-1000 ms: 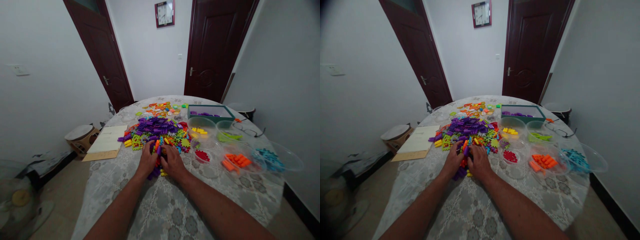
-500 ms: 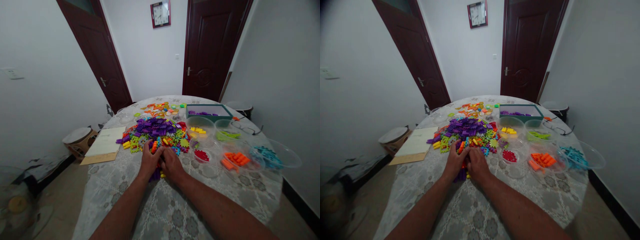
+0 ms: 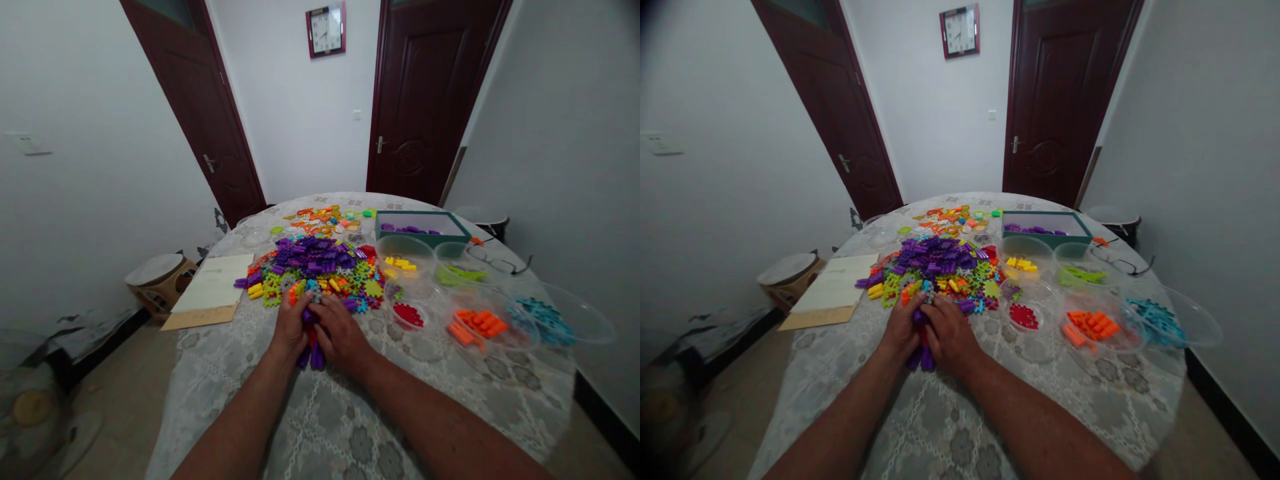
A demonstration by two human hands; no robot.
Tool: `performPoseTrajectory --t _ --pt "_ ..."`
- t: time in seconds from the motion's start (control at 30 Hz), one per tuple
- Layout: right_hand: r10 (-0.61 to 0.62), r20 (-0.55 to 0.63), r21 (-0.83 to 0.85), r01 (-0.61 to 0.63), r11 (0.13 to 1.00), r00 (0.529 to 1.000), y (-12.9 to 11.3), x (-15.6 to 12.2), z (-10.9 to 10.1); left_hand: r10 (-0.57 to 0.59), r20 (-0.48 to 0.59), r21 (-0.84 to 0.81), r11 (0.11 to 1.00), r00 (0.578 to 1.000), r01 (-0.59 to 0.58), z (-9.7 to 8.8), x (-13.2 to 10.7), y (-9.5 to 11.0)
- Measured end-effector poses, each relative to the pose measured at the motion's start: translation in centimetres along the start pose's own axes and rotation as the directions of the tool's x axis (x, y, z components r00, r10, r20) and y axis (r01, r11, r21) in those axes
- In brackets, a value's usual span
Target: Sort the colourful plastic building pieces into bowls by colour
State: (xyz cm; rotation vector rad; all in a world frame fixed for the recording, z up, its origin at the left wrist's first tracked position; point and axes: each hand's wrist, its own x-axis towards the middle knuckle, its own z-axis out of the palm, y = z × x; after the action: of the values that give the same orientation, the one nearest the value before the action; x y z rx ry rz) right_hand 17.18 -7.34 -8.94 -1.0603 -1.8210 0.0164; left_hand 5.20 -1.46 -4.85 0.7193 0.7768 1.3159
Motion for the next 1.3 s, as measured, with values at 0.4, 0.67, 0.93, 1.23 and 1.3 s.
performPoseTrajectory --t 0.4,0.67,0.93,1.23,1.3 --pt "0.084 -0.048 -0.030 -0.085 0.996 0.995 0.6 -0.1 0.4 -0.108 -0.041 -0.262 0.961 0.993 0.094 -0.6 1.3 0.1" --pt "0.154 -0.064 -0.042 -0.157 0.987 0.986 0.8 0.4 -0.4 -0.194 -0.034 -0.375 0.912 0.980 0.168 -0.9 1.7 1.4" --pt "0.178 -0.059 -0.031 -0.180 0.983 0.982 1.2 0.3 -0.5 -0.176 -0.047 -0.321 0.935 0.983 0.152 -1.1 2.0 3.2" --pt "0.188 -0.121 -0.062 -0.197 0.979 0.975 1.1 0.9 -0.9 -0.303 -0.066 -0.262 0.924 0.951 0.277 3.0 1.2 6.5" --pt "0.181 -0.132 -0.055 -0.190 0.980 0.974 0.8 1.3 -1.3 -0.347 -0.080 -0.205 0.923 0.934 0.325 3.0 1.0 6.1"
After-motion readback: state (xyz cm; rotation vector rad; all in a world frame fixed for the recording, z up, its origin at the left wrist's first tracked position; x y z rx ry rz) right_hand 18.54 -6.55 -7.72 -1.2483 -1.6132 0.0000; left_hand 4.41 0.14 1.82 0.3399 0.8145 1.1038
